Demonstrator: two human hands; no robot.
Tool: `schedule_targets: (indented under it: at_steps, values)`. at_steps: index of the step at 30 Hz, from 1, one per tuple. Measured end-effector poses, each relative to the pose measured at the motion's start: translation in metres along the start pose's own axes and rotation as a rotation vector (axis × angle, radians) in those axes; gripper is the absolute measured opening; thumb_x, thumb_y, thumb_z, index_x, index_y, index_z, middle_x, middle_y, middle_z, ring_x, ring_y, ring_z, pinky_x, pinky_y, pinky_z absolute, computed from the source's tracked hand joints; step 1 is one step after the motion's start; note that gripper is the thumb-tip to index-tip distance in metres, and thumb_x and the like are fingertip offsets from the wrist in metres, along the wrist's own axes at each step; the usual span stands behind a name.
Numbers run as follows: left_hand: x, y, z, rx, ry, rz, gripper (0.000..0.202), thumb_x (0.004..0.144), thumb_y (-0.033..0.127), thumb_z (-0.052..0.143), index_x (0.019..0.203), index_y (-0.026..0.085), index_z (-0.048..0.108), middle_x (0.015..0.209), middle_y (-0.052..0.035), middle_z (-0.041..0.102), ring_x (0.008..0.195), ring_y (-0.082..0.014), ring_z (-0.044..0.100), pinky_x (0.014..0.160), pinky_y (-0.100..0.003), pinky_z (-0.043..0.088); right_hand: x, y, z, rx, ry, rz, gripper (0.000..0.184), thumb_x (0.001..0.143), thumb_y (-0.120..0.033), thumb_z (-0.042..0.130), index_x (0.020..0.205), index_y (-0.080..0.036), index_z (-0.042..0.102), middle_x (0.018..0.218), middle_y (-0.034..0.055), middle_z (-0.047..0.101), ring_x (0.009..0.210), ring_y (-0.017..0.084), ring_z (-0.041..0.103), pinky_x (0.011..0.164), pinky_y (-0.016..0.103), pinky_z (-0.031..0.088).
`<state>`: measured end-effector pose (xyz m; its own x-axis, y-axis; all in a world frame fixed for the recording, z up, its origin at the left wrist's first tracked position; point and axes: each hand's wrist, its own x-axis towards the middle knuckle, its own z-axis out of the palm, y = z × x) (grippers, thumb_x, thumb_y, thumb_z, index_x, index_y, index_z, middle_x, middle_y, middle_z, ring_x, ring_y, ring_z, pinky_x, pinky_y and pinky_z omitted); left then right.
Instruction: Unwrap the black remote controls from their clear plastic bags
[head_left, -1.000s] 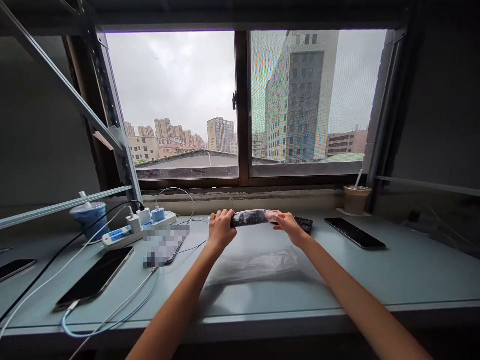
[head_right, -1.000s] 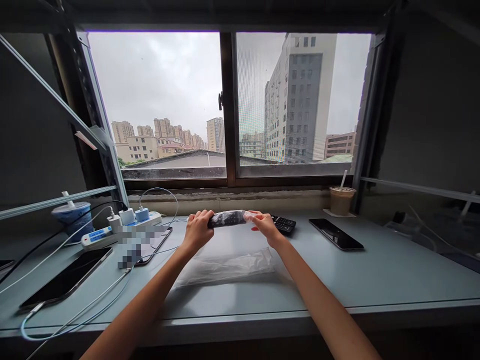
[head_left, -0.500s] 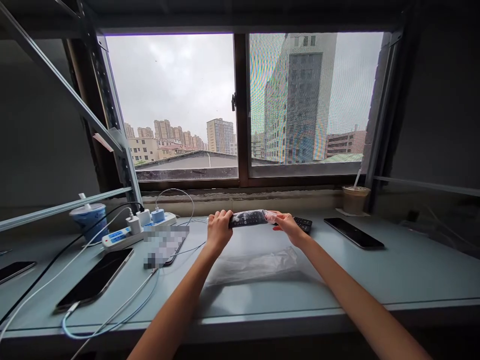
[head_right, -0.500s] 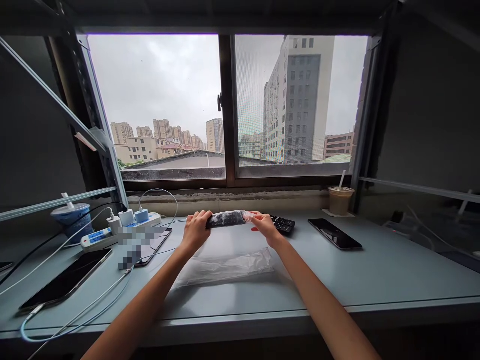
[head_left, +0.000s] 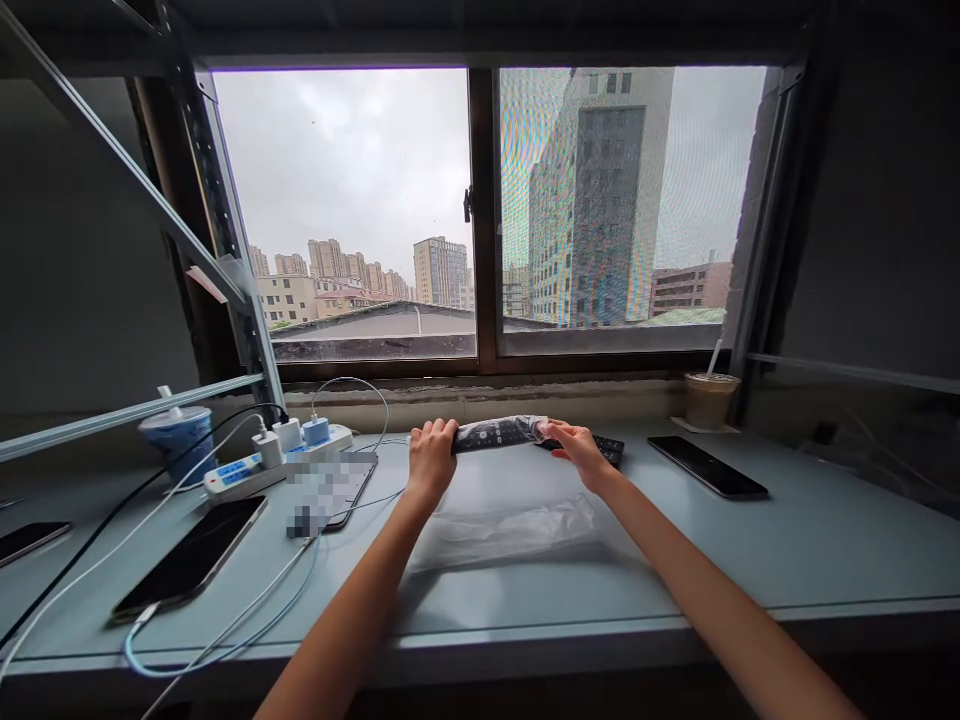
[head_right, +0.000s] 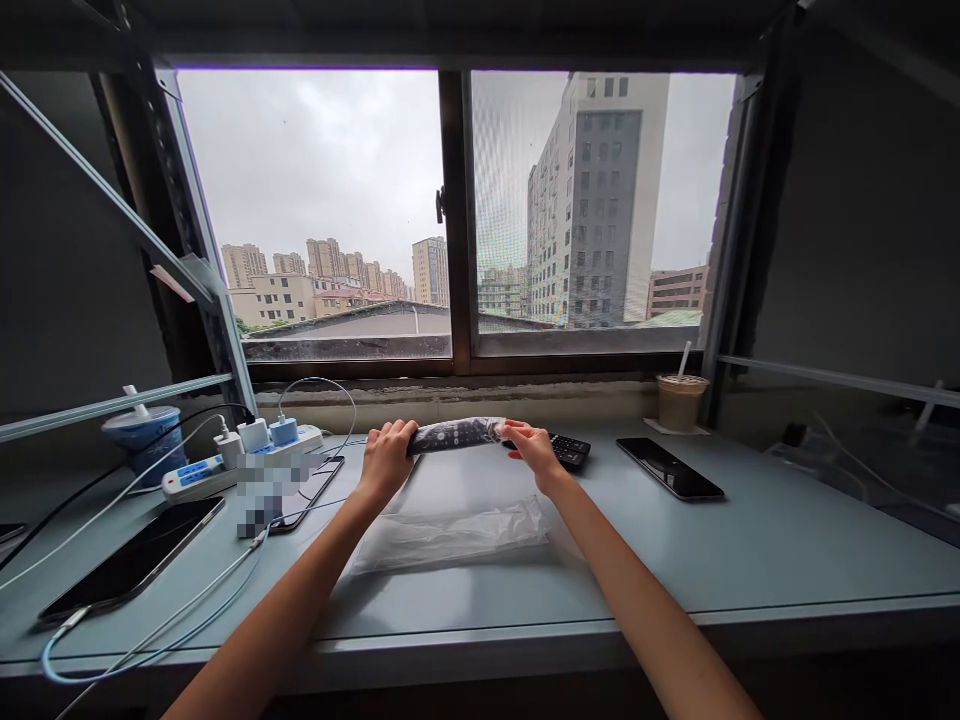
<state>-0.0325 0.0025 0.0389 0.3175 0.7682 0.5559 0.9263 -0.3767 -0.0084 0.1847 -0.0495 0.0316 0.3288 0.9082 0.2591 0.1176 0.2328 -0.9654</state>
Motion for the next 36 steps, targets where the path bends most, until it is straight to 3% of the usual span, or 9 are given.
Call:
schedule_targets:
  at_steps: [10,17,22,27,32,36]
  values:
    - [0.001,-0.003,0.001,0.006,0.015,-0.029,0.028,0.079,0.005,0.033,0.090,0.020,0.054,0.094,-0.0078,0.059,0.094,-0.0230,0.051,0.078,-0.035,0.032,0.012,0.009,-0.007,0.162,0.214,0.087,0.035,0.053,-0.047,0.067,0.075,-0.021,0.068,0.105,0.0051,0.063,0.104,0.025,0.054,0.061,0.026,0.046]
    - [0.000,0.002,0.003,-0.093,-0.002,-0.036,0.025,0.085,0.012,0.031,0.087,0.019,0.055,0.093,-0.0069,0.060,0.094,-0.0210,0.052,0.079,-0.033,0.033,0.009,0.005,-0.007,0.291,0.155,0.149,0.028,0.062,-0.041,0.067,0.082,-0.022,0.067,0.111,0.0031,0.061,0.096,0.020,0.059,0.049,0.020,0.045]
    - [0.000,0.006,0.002,-0.111,-0.022,-0.036,0.025,0.081,0.008,0.033,0.085,0.019,0.054,0.091,-0.0062,0.060,0.092,-0.0203,0.052,0.077,-0.032,0.034,0.008,0.004,-0.004,0.297,0.137,0.199,0.029,0.067,-0.040,0.066,0.090,-0.023,0.065,0.113,0.0020,0.058,0.079,0.013,0.062,0.046,0.016,0.044]
    - [-0.001,0.007,0.004,-0.117,-0.012,-0.014,0.024,0.080,0.007,0.034,0.085,0.018,0.054,0.091,-0.0067,0.060,0.092,-0.0208,0.052,0.077,-0.032,0.034,0.008,0.010,0.001,0.233,0.048,0.183,0.026,0.067,-0.040,0.067,0.086,-0.023,0.063,0.097,-0.0001,0.063,0.060,0.006,0.058,0.044,0.014,0.040]
    - [0.000,0.006,0.003,-0.153,0.020,-0.035,0.024,0.080,0.007,0.033,0.086,0.018,0.053,0.091,-0.0061,0.061,0.092,-0.0207,0.053,0.076,-0.031,0.035,0.009,0.014,0.003,0.186,0.006,0.139,0.028,0.066,-0.044,0.066,0.082,-0.021,0.062,0.093,0.0003,0.063,0.061,0.007,0.058,0.046,0.015,0.040]
    - [0.000,0.005,0.002,-0.169,0.051,-0.054,0.026,0.075,0.002,0.035,0.086,0.018,0.052,0.091,-0.0056,0.061,0.091,-0.0206,0.054,0.077,-0.031,0.034,0.009,0.012,0.002,0.161,0.047,0.122,0.027,0.069,-0.045,0.063,0.079,-0.020,0.059,0.086,0.0000,0.064,0.059,0.007,0.058,0.046,0.015,0.039]
